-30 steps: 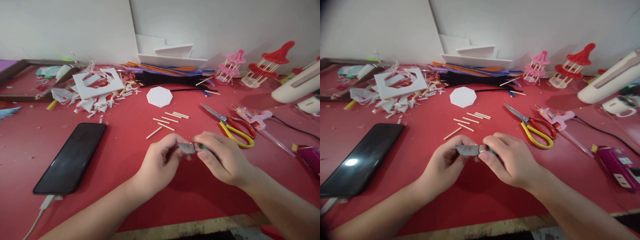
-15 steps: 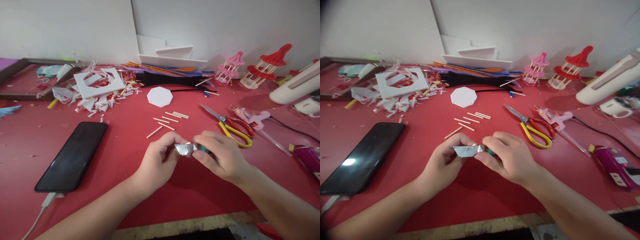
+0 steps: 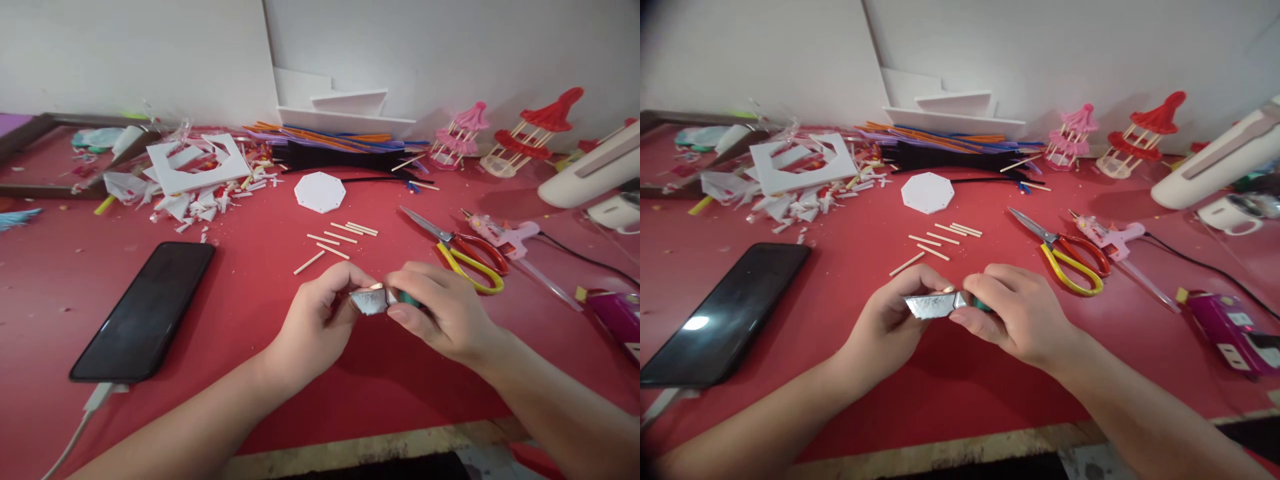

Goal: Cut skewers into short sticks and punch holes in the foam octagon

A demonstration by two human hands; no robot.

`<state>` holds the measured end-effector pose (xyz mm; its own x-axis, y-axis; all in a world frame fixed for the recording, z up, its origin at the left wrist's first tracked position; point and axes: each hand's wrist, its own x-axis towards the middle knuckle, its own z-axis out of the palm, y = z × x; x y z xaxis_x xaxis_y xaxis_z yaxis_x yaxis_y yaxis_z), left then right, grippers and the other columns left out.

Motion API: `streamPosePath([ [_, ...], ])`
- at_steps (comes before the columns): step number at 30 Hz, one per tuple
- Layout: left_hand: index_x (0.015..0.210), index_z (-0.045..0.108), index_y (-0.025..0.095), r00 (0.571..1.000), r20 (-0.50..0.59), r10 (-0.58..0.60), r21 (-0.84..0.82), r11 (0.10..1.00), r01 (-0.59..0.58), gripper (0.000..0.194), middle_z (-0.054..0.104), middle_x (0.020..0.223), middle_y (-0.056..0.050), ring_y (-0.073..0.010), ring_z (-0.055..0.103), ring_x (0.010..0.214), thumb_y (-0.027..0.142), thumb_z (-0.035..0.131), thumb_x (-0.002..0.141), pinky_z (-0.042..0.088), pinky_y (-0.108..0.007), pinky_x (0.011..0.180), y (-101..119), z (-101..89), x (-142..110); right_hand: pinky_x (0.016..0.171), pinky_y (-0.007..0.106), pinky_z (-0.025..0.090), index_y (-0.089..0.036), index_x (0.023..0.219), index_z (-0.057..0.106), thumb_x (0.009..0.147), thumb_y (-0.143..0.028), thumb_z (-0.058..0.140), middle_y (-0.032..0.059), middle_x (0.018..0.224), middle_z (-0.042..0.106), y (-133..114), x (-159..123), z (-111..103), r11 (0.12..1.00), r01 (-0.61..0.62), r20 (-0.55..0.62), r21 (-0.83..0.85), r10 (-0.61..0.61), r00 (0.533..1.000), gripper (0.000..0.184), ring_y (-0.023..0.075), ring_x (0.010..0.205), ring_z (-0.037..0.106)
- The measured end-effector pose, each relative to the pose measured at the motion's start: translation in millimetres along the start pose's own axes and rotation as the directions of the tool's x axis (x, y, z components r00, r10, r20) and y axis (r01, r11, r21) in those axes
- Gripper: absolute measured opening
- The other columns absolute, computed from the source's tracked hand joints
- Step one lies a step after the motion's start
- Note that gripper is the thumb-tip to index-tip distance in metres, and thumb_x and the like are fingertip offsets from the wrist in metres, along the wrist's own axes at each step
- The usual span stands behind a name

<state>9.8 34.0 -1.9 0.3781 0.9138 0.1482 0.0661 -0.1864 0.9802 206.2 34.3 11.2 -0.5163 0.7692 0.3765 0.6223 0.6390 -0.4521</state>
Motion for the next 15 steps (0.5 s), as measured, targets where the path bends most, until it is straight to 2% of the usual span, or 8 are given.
streamPosePath([
  [8, 0.085, 0.055, 0.021, 1.0, -0.01, 0.023, 0.034, 0.999, -0.023, 0.026, 0.062, 0.08, 0.002, -0.0104, 0.059, 0.075, -0.003, 0.045, 0.08, 0.044, -0.021, 0.066, -1.6, 0.4, 0.4, 0.055, 0.024, 0.035, -0.019, 0.083, 0.056, 0.096, -0.045, 0.04, -0.0008, 0.066, 0.049, -0.6, 0.7, 0.9, 1.0, -0.013, 0.001, 0.012, 0.013, 1.0, 0.034, 0.0114, 0.058, 0.044],
  [15, 0.091, 0.054, 0.024, 1.0, 0.004, 0.016, 0.039, 0.999, -0.016, 0.023, 0.061, 0.083, 0.004, -0.0092, 0.058, 0.076, 0.003, 0.045, 0.086, 0.043, -0.02, 0.066, -0.4, -0.9, -3.5, 0.057, 0.027, 0.037, -0.02, 0.085, 0.054, 0.096, -0.047, 0.039, 0.0005, 0.069, 0.051, -2.6, -0.2, -2.6, 0.998, -0.045, 0.043, 0.034, 0.043, 0.998, 0.032, 0.0136, 0.061, 0.045],
])
